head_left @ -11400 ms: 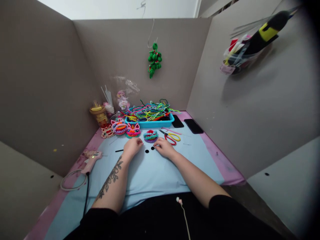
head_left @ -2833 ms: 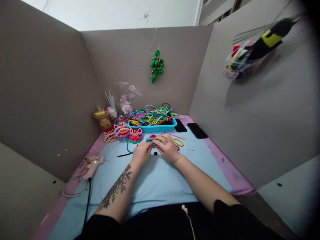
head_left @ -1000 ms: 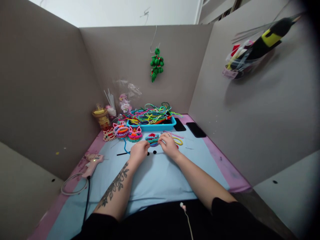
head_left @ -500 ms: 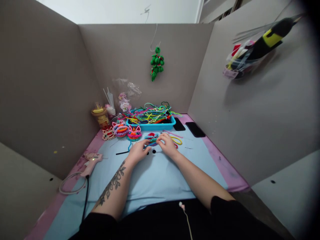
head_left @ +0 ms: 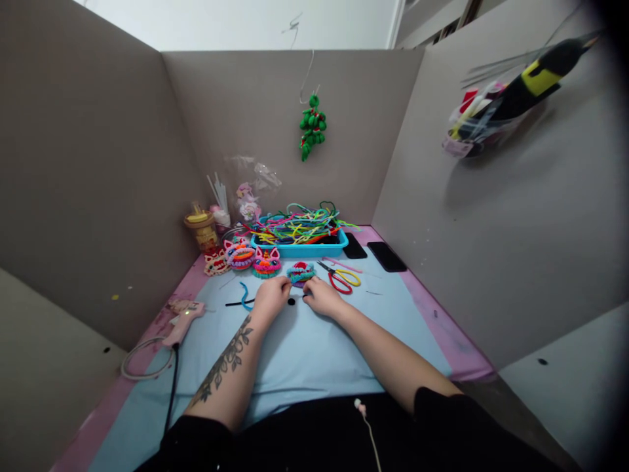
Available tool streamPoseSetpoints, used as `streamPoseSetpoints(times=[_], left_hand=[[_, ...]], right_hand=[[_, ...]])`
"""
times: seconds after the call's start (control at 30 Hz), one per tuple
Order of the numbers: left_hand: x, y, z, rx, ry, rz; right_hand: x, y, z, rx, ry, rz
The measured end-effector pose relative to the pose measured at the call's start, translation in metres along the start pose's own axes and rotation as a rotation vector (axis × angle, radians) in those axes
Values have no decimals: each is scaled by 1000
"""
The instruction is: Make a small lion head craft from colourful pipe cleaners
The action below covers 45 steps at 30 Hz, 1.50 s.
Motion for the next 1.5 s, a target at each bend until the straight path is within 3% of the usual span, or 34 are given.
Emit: streamPoseSetpoints(times=[0.13,0.33,0.47,0.67,0.93,1.27,1.5], left_hand=[[-1,-2,4,7,48,22],[3,-1,7,12,108,71],[6,0,8,29,147,107],[4,0,13,18,126,102],[16,5,8,55,198,181],[17,4,4,104,230,195],[25,6,2,68,160,227]], right_hand=[[3,-3,3,10,-106,11],[18,-7,-9,144,-751,111],[12,-6,-19,219,-954,70],[10,-2,-24,285,-924,56],[3,-3,-19,220,-918,33],[-2,0,-16,196,-951,49],[-7,5,-24,241,-682,-23]])
Point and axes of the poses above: each hand's wrist, its own y-axis away from the middle knuckle, its own z-axis out of the palm, x = y × z, the point moved 8 cm from there along -y, towards the middle knuckle, and after that the axes turned 1 degree about -x, right-handed, at the moved point
